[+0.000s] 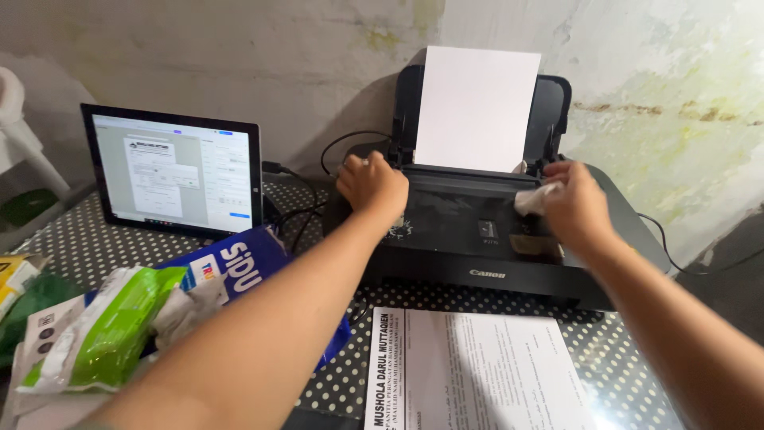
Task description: The person wipes the exterior of a Canon printer with a white cloth, then removes and reinserts a USB cable, and finally handles printed sheets on the table. The person does not open the printer or replace a cartridge.
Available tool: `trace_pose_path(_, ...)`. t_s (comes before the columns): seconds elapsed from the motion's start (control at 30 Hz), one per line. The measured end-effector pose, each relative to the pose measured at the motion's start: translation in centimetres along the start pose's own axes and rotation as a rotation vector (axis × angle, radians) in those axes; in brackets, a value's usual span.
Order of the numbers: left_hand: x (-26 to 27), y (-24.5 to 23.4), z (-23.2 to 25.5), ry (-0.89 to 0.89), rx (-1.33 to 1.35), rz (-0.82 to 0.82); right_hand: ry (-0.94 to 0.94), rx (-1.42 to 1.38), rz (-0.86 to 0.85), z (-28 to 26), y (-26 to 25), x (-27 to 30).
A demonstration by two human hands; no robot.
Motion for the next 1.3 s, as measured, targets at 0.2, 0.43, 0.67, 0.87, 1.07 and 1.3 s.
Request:
trace_pose_path(0.2, 5.5, -2.9, -1.8, -0.003, -0.1, -0.1, -0.078, 0.35, -0.033, -1.7, 1.8, 8.3)
trace_pose_path(0.43, 8.3, -4.8, -4.5, 0.128, -0.27, -0.18, -0.255, 0.491, -0.192, -3.3, 4.3, 9.4)
trace_pose_path(0.67, 8.5, -5.3, -4.1, 0.131, -0.328, -0.235, -0.591, 0.389, -0.222, -6.6, 7.7, 8.4)
trace_pose_path(0.87, 8.8, -5.5, -3.9, 0.134, -0.359, -0.225, -0.183, 0.317, -0.183, -4.2, 3.7, 3.4)
trace_pose_path(1.07, 9.2, -5.5, -3.8, 0.15, -0.354, -0.189, -0.114, 0.471, 0.087, 3.2, 0.2, -1.9)
trace_pose_path(1.3, 9.4, -5.4, -3.8, 0.172, -0.346, -0.159, -0.314, 0.695, -0.2, 0.4, 8.4, -4.1)
Point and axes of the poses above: each hand's wrist, its own x-axis away from the middle knuckle, its own y-axis out of the palm, z = x × y, the point moved 1 cm from there along -x, towards the middle knuckle, and after that the axes turned 9 degrees about x, right-handed, at the moved point
